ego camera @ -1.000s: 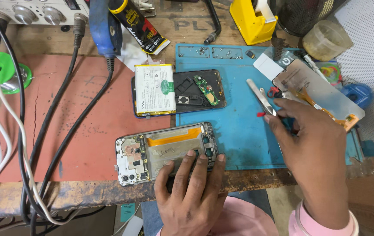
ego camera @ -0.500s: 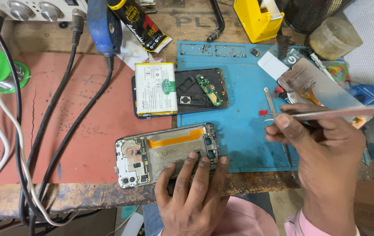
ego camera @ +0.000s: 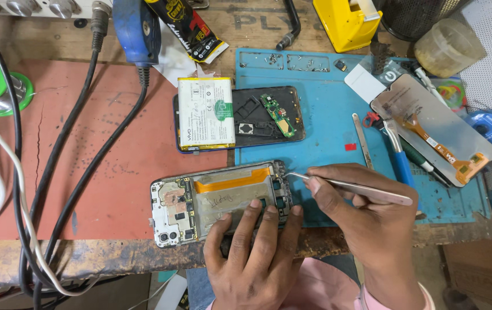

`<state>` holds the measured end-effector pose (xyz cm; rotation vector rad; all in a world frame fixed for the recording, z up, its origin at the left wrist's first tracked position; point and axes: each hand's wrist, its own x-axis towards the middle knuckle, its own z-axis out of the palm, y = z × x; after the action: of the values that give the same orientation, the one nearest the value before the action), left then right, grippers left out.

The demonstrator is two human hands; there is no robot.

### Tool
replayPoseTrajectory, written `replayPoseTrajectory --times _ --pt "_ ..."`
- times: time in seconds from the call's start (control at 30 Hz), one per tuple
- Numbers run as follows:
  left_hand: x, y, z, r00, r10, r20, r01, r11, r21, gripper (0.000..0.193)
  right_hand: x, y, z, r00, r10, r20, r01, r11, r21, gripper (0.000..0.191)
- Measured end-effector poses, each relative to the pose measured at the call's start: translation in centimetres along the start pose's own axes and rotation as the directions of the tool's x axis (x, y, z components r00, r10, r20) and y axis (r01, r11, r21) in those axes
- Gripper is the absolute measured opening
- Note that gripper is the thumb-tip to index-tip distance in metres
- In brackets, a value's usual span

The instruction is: The person disassembles a smartphone by removing screws and prying open the casing. They use tweezers and a screwdriver to detach internal components including the battery, motherboard, and camera module, placing parts on the workbench.

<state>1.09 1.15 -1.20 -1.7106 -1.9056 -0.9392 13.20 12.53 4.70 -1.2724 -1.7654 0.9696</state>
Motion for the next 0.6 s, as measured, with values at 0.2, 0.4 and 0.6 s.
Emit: replayPoseTrajectory --times 0.2,0.4,0.6 --pt "-0.15 0.09 0.00 1.000 -0.008 0.004 0.008 1.000 0.004 0.031 -0.42 -0.17 0.28 0.981 -0.190 0.032 0.190 0.982 -0.008 0.018" --pt "-0.15 0.09 -0.07 1.000 -0.007 0.014 0.007 1.000 0.004 0.032 -0.42 -0.50 0.20 0.974 -0.223 0.051 0.225 0.973 -0.048 0.020" --pt "-0.09 0.15 -0.19 1.000 -0.019 0.019 0.019 1.000 0.009 0.030 -0.38 -0.61 0.19 0.967 -0.244 0.068 0.249 0.965 -0.078 0.019"
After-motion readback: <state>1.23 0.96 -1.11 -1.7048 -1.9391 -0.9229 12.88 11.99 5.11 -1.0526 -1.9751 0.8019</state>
